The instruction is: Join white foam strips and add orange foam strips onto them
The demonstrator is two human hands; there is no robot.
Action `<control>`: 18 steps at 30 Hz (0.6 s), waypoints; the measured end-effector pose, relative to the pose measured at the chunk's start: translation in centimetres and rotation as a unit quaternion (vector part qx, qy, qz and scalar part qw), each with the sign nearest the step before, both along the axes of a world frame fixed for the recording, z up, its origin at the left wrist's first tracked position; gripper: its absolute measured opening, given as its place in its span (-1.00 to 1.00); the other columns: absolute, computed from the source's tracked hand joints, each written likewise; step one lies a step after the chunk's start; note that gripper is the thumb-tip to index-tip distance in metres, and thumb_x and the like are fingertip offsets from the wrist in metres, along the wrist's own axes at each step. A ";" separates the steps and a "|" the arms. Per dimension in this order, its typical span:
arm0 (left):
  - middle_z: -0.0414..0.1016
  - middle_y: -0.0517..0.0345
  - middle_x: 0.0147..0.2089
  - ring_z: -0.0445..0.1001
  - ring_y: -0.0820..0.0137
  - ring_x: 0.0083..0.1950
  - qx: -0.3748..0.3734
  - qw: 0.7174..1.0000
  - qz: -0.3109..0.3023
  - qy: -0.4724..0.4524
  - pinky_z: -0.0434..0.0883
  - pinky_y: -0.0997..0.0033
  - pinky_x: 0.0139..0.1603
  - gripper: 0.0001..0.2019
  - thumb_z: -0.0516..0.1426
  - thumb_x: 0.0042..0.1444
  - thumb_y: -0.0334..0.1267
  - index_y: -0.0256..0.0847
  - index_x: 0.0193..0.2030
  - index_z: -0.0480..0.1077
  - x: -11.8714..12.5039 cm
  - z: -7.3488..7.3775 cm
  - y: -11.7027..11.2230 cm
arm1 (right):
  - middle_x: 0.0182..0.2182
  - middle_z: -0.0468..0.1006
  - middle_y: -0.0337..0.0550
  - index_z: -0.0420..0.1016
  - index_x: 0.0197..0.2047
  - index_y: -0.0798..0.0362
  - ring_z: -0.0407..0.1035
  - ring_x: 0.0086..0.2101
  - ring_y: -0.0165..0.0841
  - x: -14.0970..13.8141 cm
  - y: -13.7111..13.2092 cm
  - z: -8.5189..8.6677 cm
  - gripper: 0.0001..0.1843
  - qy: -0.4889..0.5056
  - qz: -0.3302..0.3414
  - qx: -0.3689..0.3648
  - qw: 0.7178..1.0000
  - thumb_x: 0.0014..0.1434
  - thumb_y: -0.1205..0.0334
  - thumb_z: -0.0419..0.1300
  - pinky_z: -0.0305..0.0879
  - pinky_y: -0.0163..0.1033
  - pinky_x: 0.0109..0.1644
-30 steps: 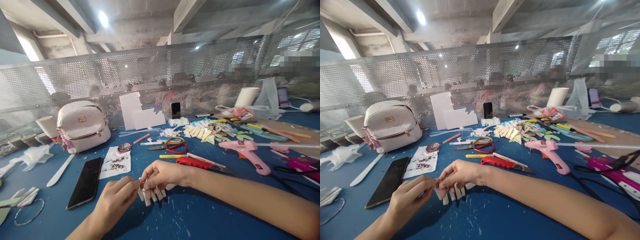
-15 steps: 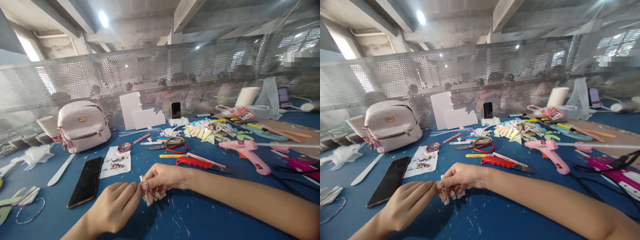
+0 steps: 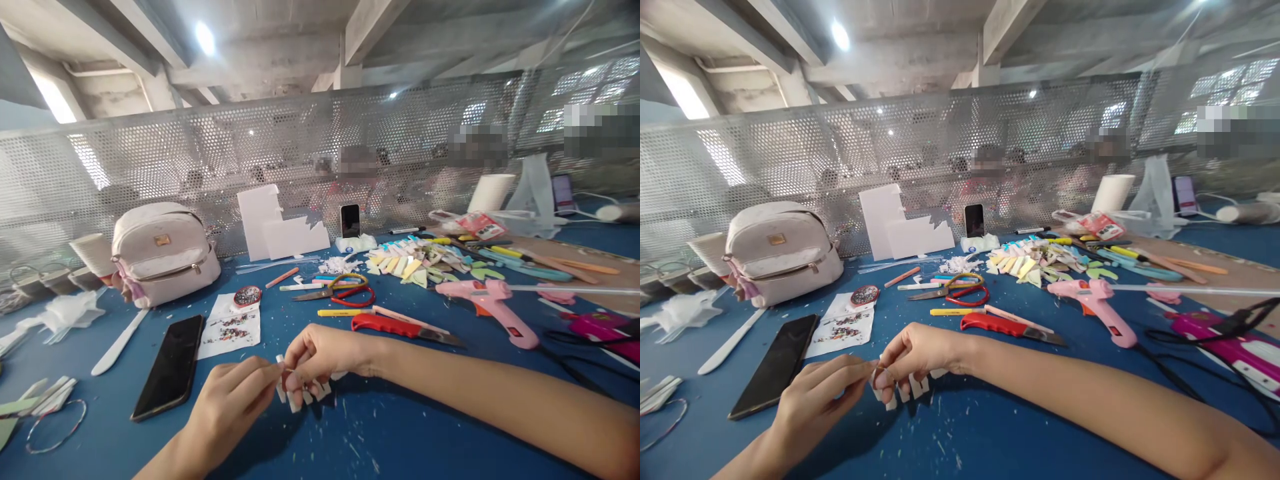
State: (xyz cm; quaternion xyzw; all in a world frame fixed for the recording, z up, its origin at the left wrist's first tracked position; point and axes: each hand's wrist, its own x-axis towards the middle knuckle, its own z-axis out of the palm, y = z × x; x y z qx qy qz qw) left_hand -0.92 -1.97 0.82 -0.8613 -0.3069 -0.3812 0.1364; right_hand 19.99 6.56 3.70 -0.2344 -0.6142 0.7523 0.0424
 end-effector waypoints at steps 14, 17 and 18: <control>0.55 0.23 -0.34 0.52 0.59 -0.40 -0.034 0.997 0.005 -0.068 0.40 0.67 -0.36 -0.85 0.10 0.25 -0.52 -0.20 -0.16 0.40 0.1 -0.1 -0.1 | -0.58 0.55 -0.22 0.61 -0.35 0.25 0.29 -0.68 -0.63 -0.6 0.5 -1.6 -0.53 0.024 -0.028 -0.134 0.990 -0.13 0.00 0.54 -0.03 -0.61 -0.76; 0.54 0.24 -0.38 0.51 0.60 -0.43 -0.022 0.997 0.010 -0.074 0.41 0.68 -0.38 -0.85 0.10 0.24 -0.52 -0.20 -0.18 0.40 0.3 0.1 -0.1 | -0.60 0.52 -0.24 0.58 -0.38 0.26 0.24 -0.69 -0.65 -0.6 0.3 -1.5 -0.53 0.031 -0.028 -0.160 0.986 -0.10 -0.02 0.52 -0.05 -0.62 -0.76; 0.53 0.25 -0.39 0.51 0.60 -0.43 -0.018 0.997 0.012 -0.072 0.41 0.68 -0.38 -0.85 0.09 0.24 -0.51 -0.20 -0.19 0.40 0.4 0.2 -0.1 | -0.61 0.51 -0.24 0.57 -0.39 0.26 0.24 -0.69 -0.65 -0.6 0.2 -1.5 -0.53 0.032 -0.027 -0.168 0.985 -0.08 -0.02 0.52 -0.05 -0.62 -0.76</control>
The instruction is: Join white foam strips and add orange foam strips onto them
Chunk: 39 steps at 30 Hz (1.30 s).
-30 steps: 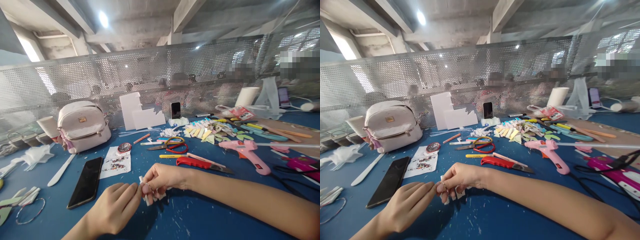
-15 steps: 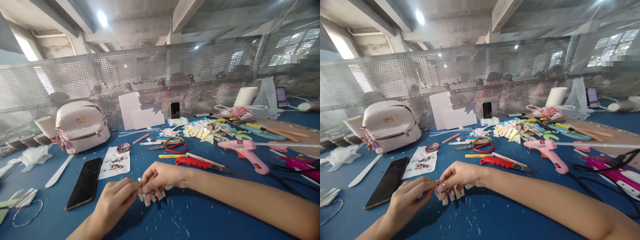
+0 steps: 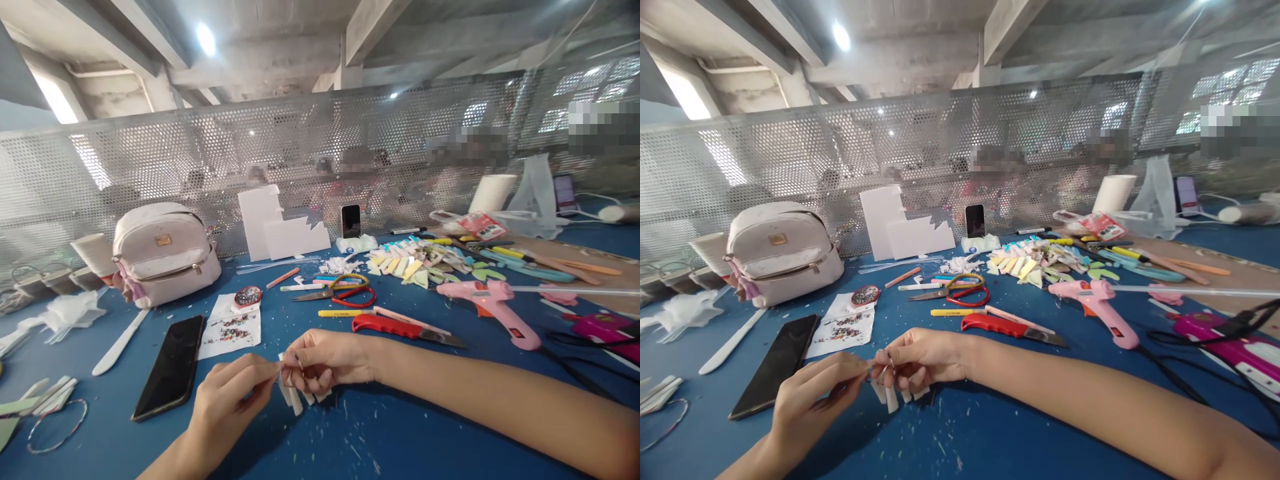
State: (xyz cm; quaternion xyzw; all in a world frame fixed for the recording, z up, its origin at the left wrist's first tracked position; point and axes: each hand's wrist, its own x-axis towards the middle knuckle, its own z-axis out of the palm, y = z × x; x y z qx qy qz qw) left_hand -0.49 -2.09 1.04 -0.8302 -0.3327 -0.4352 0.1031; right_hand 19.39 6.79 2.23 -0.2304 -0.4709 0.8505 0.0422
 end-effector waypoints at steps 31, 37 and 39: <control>0.59 -0.06 -0.26 0.51 0.38 -0.41 0.081 0.982 -0.042 0.165 0.40 0.39 -0.44 -0.73 -0.05 0.31 -0.47 -0.37 0.04 0.40 -1.6 0.1 -0.4 | -0.53 0.58 -0.25 0.61 -0.35 0.19 0.32 -0.61 -0.64 0.2 -0.1 0.8 -0.61 -0.042 0.034 0.097 0.994 -0.14 0.10 0.55 0.07 -0.61 -0.66; 0.54 0.18 -0.34 0.52 0.55 -0.38 -0.009 0.999 -0.016 0.047 0.40 0.62 -0.33 -0.82 0.09 0.25 -0.54 -0.24 -0.09 0.39 -0.5 0.0 0.0 | -0.47 0.59 -0.30 0.57 -0.33 0.14 0.34 -0.61 -0.62 0.6 -0.2 1.6 -0.63 -0.044 0.004 0.175 0.984 -0.09 0.07 0.52 0.07 -0.56 -0.62; 0.53 0.23 -0.36 0.50 0.58 -0.41 -0.045 0.999 -0.015 0.023 0.37 0.66 -0.37 -0.83 0.08 0.26 -0.53 -0.20 -0.12 0.39 -0.2 0.0 0.0 | -0.47 0.59 -0.31 0.56 -0.34 0.14 0.33 -0.61 -0.61 0.7 -0.1 1.7 -0.63 -0.042 0.000 0.201 0.979 -0.07 0.06 0.51 0.06 -0.54 -0.61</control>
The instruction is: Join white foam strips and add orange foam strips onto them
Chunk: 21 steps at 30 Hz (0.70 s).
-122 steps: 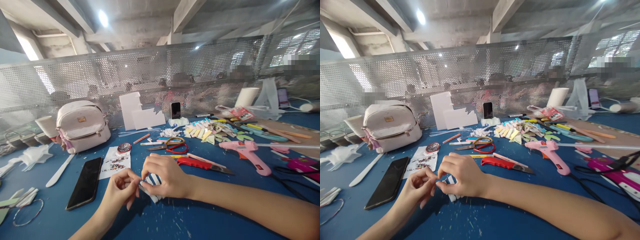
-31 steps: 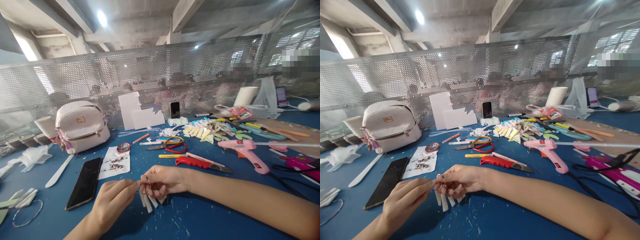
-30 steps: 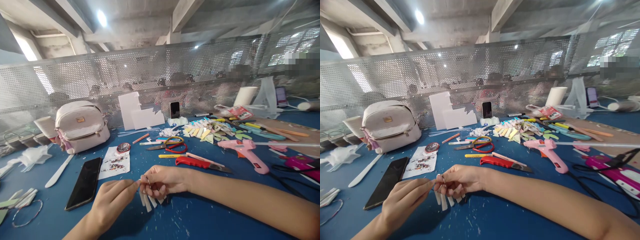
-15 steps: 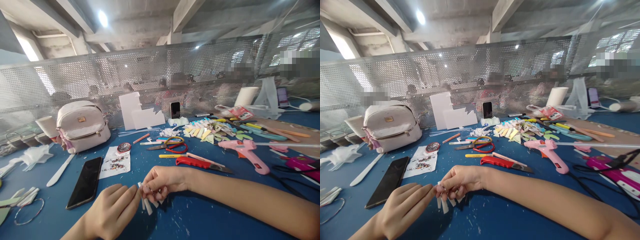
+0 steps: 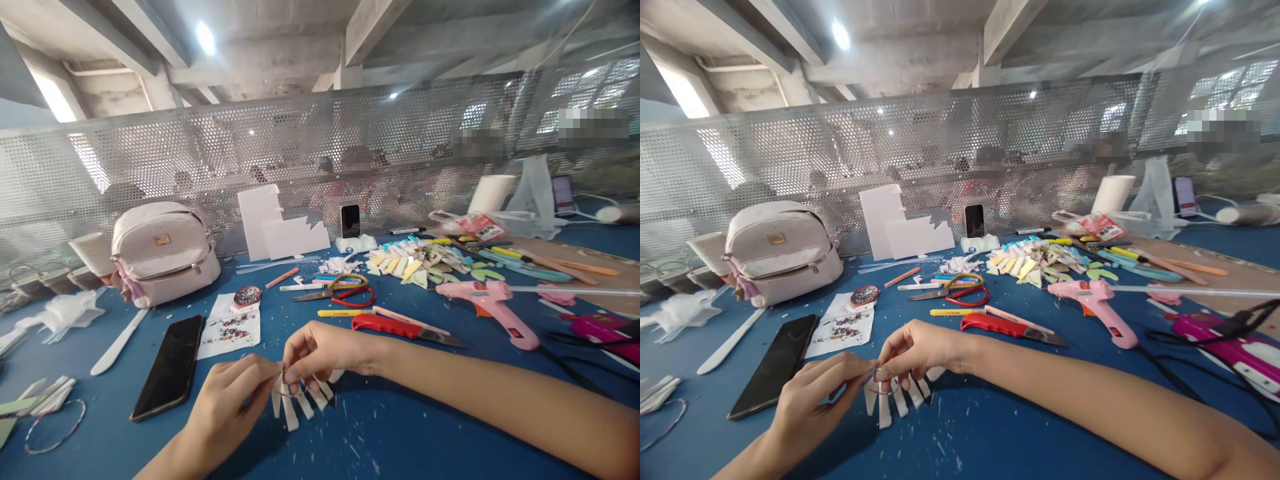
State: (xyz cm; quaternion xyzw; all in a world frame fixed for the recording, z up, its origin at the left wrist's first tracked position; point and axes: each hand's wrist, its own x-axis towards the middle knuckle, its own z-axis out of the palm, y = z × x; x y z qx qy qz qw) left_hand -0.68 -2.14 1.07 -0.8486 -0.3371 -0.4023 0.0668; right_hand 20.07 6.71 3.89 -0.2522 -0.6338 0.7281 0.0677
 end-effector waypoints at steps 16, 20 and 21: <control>0.50 0.29 -0.40 0.40 0.59 -0.50 -0.112 0.990 0.023 -0.081 0.34 0.68 -0.45 -0.87 0.09 0.28 -0.39 -0.11 -0.16 0.45 0.3 -0.6 -0.1 | -0.53 0.50 -0.28 0.55 -0.34 0.14 0.35 -0.55 -0.48 0.0 0.0 0.2 -0.78 0.021 -0.059 0.241 0.968 0.07 0.15 0.39 0.25 -0.42 -0.48; 0.49 0.28 -0.42 0.39 0.59 -0.50 -0.121 0.989 0.027 -0.078 0.33 0.67 -0.46 -0.88 0.09 0.27 -0.39 -0.12 -0.18 0.45 0.2 -0.7 -0.1 | -0.50 0.49 -0.28 0.52 -0.34 0.12 0.33 -0.54 -0.48 0.1 -0.3 0.6 -0.85 0.013 -0.072 0.279 0.957 0.10 0.22 0.34 0.22 -0.41 -0.47; 0.49 0.28 -0.42 0.39 0.58 -0.50 -0.124 0.989 0.027 -0.077 0.33 0.67 -0.45 -0.88 0.10 0.26 -0.39 -0.13 -0.18 0.45 0.2 -0.7 -0.1 | -0.50 0.48 -0.29 0.52 -0.35 0.11 0.31 -0.54 -0.49 0.0 -0.3 0.7 -0.88 0.012 -0.075 0.286 0.955 0.11 0.24 0.33 0.20 -0.41 -0.47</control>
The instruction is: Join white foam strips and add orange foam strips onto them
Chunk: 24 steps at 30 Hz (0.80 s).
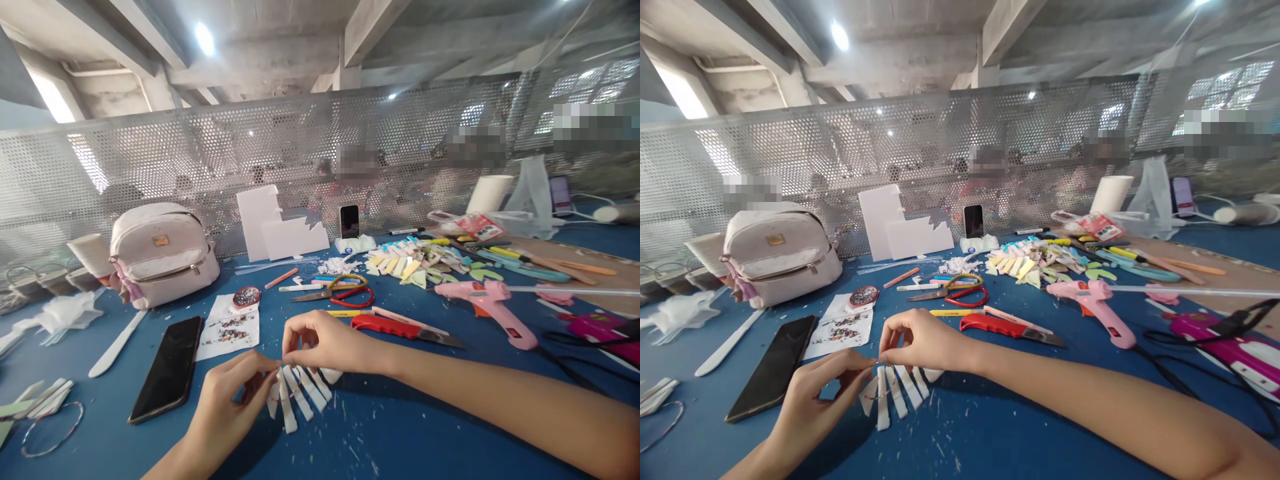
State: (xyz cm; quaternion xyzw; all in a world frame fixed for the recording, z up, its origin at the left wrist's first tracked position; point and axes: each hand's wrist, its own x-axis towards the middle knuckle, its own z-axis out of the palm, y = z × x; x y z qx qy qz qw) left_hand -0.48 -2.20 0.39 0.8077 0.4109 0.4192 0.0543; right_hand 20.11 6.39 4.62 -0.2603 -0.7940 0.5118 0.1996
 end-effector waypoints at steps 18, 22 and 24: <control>0.48 0.26 -0.49 0.33 0.57 -0.53 -0.139 0.987 0.015 -0.081 0.28 0.64 -0.47 -0.87 0.13 0.20 -0.27 -0.15 -0.31 0.52 0.5 -0.2 0.2 | -0.46 0.52 -0.32 0.38 -0.33 0.07 0.35 -0.64 -0.56 0.0 -1.1 0.1 -0.94 0.017 0.009 -0.019 1.000 0.16 0.34 0.21 0.27 -0.45 -0.49; 0.44 0.24 -0.54 0.31 0.55 -0.55 -0.239 0.959 0.026 -0.150 0.25 0.61 -0.51 -0.84 0.17 0.17 -0.19 -0.20 -0.35 0.51 0.7 -0.6 0.4 | -0.48 0.52 -0.30 0.41 -0.34 0.09 0.38 -0.58 -0.51 -0.1 -1.3 0.5 -0.96 0.012 0.002 0.016 1.000 0.14 0.35 0.21 0.25 -0.44 -0.47; 0.44 0.22 -0.52 0.33 0.55 -0.55 -0.289 0.938 0.008 -0.193 0.28 0.59 -0.52 -0.75 0.17 0.17 -0.07 -0.23 -0.34 0.48 0.9 -0.8 0.6 | -0.48 0.51 -0.30 0.44 -0.35 0.09 0.40 -0.53 -0.49 -0.1 -1.3 0.6 -0.97 0.008 -0.004 0.039 0.999 0.12 0.38 0.21 0.24 -0.44 -0.45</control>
